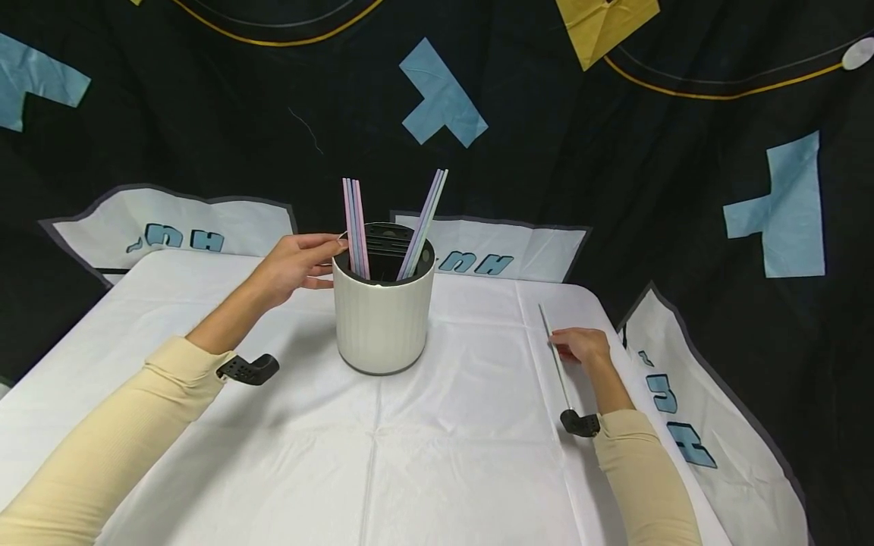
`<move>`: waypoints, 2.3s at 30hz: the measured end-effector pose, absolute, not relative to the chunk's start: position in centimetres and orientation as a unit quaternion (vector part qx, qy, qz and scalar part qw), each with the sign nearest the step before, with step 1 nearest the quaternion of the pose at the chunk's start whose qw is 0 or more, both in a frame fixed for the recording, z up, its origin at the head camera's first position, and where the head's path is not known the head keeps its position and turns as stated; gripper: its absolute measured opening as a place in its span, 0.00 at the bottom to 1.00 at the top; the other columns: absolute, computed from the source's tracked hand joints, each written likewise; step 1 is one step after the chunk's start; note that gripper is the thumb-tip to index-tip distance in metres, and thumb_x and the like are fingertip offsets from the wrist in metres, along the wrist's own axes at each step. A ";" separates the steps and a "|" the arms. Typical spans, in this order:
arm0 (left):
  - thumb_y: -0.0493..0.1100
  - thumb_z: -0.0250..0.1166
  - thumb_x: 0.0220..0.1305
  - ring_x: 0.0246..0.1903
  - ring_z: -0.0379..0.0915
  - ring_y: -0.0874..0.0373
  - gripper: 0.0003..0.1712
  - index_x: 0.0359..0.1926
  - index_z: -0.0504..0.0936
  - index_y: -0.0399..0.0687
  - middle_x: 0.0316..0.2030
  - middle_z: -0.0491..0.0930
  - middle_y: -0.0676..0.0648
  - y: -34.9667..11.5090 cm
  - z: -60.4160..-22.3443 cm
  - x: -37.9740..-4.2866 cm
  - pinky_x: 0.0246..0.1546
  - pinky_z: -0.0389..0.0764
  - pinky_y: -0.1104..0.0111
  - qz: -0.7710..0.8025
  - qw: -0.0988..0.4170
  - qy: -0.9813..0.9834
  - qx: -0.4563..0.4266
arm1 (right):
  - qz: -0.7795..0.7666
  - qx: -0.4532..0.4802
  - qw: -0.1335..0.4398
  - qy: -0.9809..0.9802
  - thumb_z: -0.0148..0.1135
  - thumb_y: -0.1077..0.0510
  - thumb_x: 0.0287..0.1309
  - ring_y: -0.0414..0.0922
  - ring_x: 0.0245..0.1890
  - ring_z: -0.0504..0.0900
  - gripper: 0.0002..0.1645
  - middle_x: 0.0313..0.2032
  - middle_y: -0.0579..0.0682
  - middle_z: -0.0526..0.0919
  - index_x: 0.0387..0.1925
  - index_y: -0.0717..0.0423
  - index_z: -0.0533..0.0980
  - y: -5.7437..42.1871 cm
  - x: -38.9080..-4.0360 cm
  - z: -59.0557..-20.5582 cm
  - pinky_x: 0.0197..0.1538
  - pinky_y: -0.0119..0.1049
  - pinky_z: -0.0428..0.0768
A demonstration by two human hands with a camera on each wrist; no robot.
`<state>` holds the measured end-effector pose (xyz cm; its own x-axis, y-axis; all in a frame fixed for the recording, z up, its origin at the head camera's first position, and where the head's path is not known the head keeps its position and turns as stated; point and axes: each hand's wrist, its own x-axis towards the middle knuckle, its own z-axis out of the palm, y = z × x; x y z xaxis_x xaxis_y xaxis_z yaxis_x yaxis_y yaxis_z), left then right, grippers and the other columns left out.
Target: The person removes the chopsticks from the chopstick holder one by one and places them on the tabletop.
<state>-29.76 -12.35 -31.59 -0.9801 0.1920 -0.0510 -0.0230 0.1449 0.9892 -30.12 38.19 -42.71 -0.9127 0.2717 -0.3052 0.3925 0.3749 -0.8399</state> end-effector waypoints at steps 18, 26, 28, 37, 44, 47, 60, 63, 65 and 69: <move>0.53 0.64 0.72 0.65 0.73 0.41 0.32 0.70 0.72 0.43 0.68 0.74 0.41 -12.2 -31.5 -29.7 0.58 0.82 0.49 0.648 0.082 0.755 0.056 | -0.507 0.220 0.059 0.831 0.67 0.60 0.64 0.33 0.25 0.82 0.28 0.24 0.36 0.83 0.62 0.72 0.74 38.5 -30.4 -42.9 0.33 0.26 0.85; 0.53 0.63 0.72 0.65 0.74 0.41 0.32 0.70 0.72 0.43 0.68 0.74 0.41 -12.2 -31.4 -29.6 0.58 0.82 0.49 0.647 0.083 0.756 0.055 | -0.503 0.228 0.068 0.831 0.68 0.58 0.64 0.34 0.25 0.82 0.29 0.23 0.37 0.83 0.61 0.70 0.75 38.3 -30.5 -42.3 0.33 0.27 0.86; 0.53 0.63 0.72 0.65 0.74 0.41 0.32 0.71 0.71 0.43 0.68 0.73 0.41 -12.2 -31.4 -29.6 0.58 0.82 0.49 0.647 0.084 0.756 0.056 | -0.510 0.225 0.069 0.827 0.68 0.58 0.63 0.34 0.25 0.83 0.29 0.23 0.37 0.84 0.61 0.70 0.75 38.1 -30.6 -41.9 0.33 0.27 0.85; 0.53 0.63 0.72 0.65 0.74 0.41 0.31 0.70 0.72 0.44 0.68 0.74 0.41 -12.3 -31.4 -29.5 0.58 0.82 0.49 0.648 0.085 0.755 0.054 | -0.524 0.164 0.055 0.834 0.62 0.56 0.69 0.34 0.32 0.87 0.29 0.35 0.39 0.86 0.65 0.69 0.72 35.5 -30.8 -38.1 0.40 0.26 0.86; 0.52 0.64 0.72 0.65 0.74 0.40 0.31 0.70 0.73 0.43 0.67 0.74 0.41 -12.2 -31.5 -29.5 0.58 0.82 0.49 0.649 0.082 0.754 0.052 | -0.544 0.101 0.075 0.830 0.56 0.56 0.74 0.35 0.37 0.88 0.27 0.49 0.48 0.84 0.68 0.67 0.70 32.6 -30.9 -33.6 0.48 0.29 0.86; 0.52 0.63 0.73 0.64 0.74 0.41 0.30 0.69 0.73 0.42 0.67 0.75 0.41 -12.2 -31.5 -29.6 0.57 0.82 0.49 0.652 0.081 0.752 0.053 | -0.557 0.071 0.087 0.823 0.56 0.56 0.75 0.35 0.37 0.87 0.28 0.44 0.43 0.85 0.68 0.69 0.68 31.2 -30.8 -31.9 0.48 0.29 0.86; 0.51 0.63 0.73 0.64 0.75 0.42 0.30 0.69 0.73 0.42 0.67 0.75 0.41 -12.3 -31.6 -29.6 0.56 0.83 0.50 0.656 0.081 0.749 0.054 | -0.619 -0.015 0.094 0.780 0.55 0.59 0.74 0.41 0.43 0.88 0.24 0.41 0.42 0.87 0.65 0.69 0.70 24.0 -29.5 -26.7 0.53 0.35 0.85; 0.52 0.63 0.73 0.64 0.75 0.42 0.31 0.69 0.73 0.42 0.67 0.74 0.41 -12.3 -31.7 -29.7 0.56 0.83 0.50 0.653 0.081 0.751 0.054 | -0.628 -0.020 0.086 0.773 0.56 0.59 0.74 0.43 0.45 0.89 0.21 0.45 0.47 0.87 0.62 0.65 0.73 22.5 -29.3 -26.1 0.54 0.36 0.85; 0.52 0.63 0.72 0.65 0.74 0.42 0.31 0.70 0.73 0.43 0.67 0.74 0.41 -12.4 -31.7 -29.7 0.56 0.83 0.50 0.653 0.081 0.751 0.054 | -0.634 -0.032 0.086 0.768 0.55 0.59 0.74 0.44 0.46 0.88 0.20 0.48 0.49 0.85 0.61 0.65 0.74 21.7 -29.1 -25.7 0.53 0.34 0.85; 0.52 0.64 0.72 0.65 0.74 0.42 0.31 0.70 0.72 0.43 0.67 0.74 0.42 -12.4 -31.8 -29.8 0.56 0.83 0.50 0.653 0.082 0.751 0.052 | -0.640 -0.053 0.079 0.763 0.56 0.60 0.73 0.48 0.50 0.87 0.17 0.53 0.54 0.83 0.58 0.63 0.76 19.9 -28.8 -25.2 0.52 0.33 0.85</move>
